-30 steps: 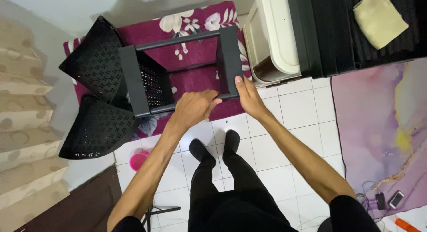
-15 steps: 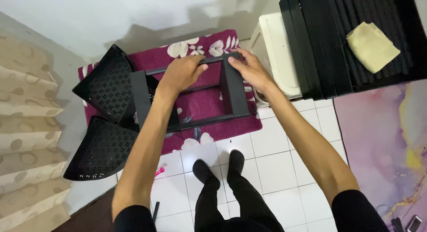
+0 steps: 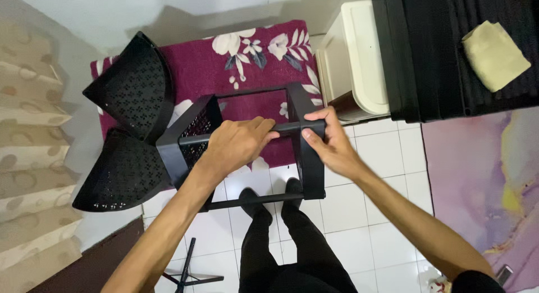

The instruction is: The person assembles black plastic trays by inserting cylindrical rods into corner holes to form frames. They wipe the trays with a cloth and stack the completed units on a nearby surface.

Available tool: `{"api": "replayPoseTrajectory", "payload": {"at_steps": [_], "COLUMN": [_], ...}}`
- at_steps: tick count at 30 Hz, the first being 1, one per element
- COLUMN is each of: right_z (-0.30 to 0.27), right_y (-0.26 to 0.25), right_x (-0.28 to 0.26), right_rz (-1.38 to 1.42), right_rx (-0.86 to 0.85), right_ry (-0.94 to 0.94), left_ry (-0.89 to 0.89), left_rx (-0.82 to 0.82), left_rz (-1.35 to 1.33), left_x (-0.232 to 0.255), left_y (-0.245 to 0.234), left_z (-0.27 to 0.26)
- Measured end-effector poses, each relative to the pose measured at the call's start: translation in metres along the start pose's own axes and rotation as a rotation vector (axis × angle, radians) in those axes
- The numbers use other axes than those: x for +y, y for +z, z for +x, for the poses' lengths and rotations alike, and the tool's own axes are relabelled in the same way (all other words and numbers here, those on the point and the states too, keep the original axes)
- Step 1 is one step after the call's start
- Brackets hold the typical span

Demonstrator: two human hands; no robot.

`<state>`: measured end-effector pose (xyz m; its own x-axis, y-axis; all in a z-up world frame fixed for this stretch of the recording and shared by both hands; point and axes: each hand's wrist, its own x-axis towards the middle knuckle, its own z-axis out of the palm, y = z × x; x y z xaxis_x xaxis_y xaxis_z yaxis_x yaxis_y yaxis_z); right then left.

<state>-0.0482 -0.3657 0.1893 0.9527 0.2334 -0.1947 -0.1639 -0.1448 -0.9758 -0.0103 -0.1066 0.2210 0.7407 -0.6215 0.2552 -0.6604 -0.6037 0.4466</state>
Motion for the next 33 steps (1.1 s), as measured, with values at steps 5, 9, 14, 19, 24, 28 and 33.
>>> {"api": "replayPoseTrajectory", "payload": {"at_steps": [5,9,14,19,24,28,33], "right_z": [-0.008,-0.011,-0.011,-0.014,-0.013,0.019,0.056], "right_y": [0.017,0.017,0.018,0.025,0.024,0.014,-0.004], "right_x": [0.009,0.008,0.016,0.015,-0.001,-0.007,0.014], "right_rz": [-0.146,-0.17,-0.19,-0.08,0.167,0.518,0.548], "right_rx": [0.074,0.074,0.081,0.116,0.233,0.387,0.251], "right_ry": [-0.036,-0.078,-0.125,-0.196,-0.196,0.259,0.327], "left_ry": [0.014,0.003,0.004,-0.002,0.0,0.028,0.067], "left_rx": [0.0,-0.038,-0.028,0.024,0.139,0.114,0.124], "left_rz": [-0.011,-0.007,-0.005,-0.005,0.036,0.109,0.111], "left_x": [0.004,0.005,0.009,0.016,0.021,0.021,0.017], "left_y": [0.001,0.006,0.011,-0.002,-0.012,-0.005,0.016], "left_z": [-0.003,-0.003,0.001,0.002,0.004,-0.001,-0.012]}}
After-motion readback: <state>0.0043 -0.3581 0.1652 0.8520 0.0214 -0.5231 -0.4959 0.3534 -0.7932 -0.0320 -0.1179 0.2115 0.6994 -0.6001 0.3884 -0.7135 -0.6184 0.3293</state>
